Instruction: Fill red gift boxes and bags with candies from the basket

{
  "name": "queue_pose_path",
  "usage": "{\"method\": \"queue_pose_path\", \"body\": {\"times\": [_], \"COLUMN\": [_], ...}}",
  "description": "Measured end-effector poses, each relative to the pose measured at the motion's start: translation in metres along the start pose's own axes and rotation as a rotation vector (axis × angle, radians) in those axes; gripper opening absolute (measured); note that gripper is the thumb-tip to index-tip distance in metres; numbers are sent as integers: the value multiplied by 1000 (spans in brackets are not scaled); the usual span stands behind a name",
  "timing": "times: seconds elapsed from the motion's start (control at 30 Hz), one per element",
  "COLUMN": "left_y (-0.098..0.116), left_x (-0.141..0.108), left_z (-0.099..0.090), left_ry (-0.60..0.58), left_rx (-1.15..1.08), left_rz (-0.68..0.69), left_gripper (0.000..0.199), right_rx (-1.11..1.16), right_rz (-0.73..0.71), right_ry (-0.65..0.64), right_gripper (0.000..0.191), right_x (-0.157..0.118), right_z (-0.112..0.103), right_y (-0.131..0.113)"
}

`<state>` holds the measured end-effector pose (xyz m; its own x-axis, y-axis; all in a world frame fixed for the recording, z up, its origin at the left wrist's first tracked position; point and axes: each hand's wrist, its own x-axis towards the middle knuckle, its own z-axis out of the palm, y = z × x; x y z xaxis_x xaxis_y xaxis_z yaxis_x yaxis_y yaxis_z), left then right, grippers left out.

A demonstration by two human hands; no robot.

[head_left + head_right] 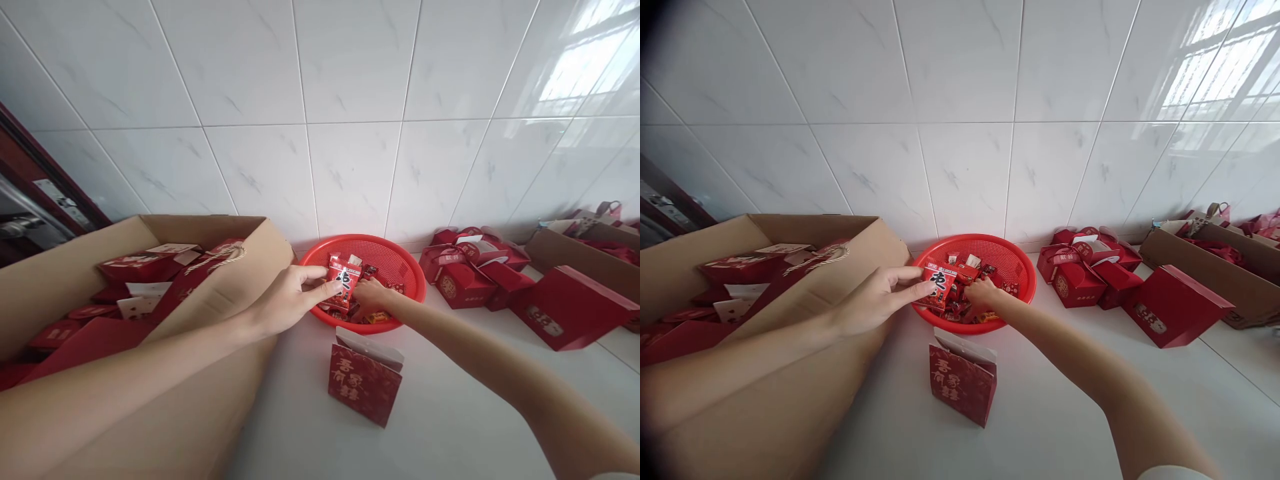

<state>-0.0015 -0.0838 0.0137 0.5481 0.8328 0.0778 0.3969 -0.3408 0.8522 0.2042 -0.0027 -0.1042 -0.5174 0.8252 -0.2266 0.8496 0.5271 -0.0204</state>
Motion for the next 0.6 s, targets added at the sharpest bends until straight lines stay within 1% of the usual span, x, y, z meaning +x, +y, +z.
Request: {"method": "queue_pose_path", "body": {"times": [0.13,0.33,0.6], "left_y": [-2,-2,-3], "left_x": [1,1,0], "left_z": [1,1,0], "left_ry": [23,36,24], "left_rx": [26,34,16], "left_rz": [11,18,27], "left_gripper": [38,37,37], "right_rx": [13,26,88], "right_rz": [12,62,213], "right_ry": [-6,8,85], "right_gripper": [57,49,24], "right_x": [1,3,0], "right_z": [-1,-9,-21], "right_y": [-4,-4,0]}}
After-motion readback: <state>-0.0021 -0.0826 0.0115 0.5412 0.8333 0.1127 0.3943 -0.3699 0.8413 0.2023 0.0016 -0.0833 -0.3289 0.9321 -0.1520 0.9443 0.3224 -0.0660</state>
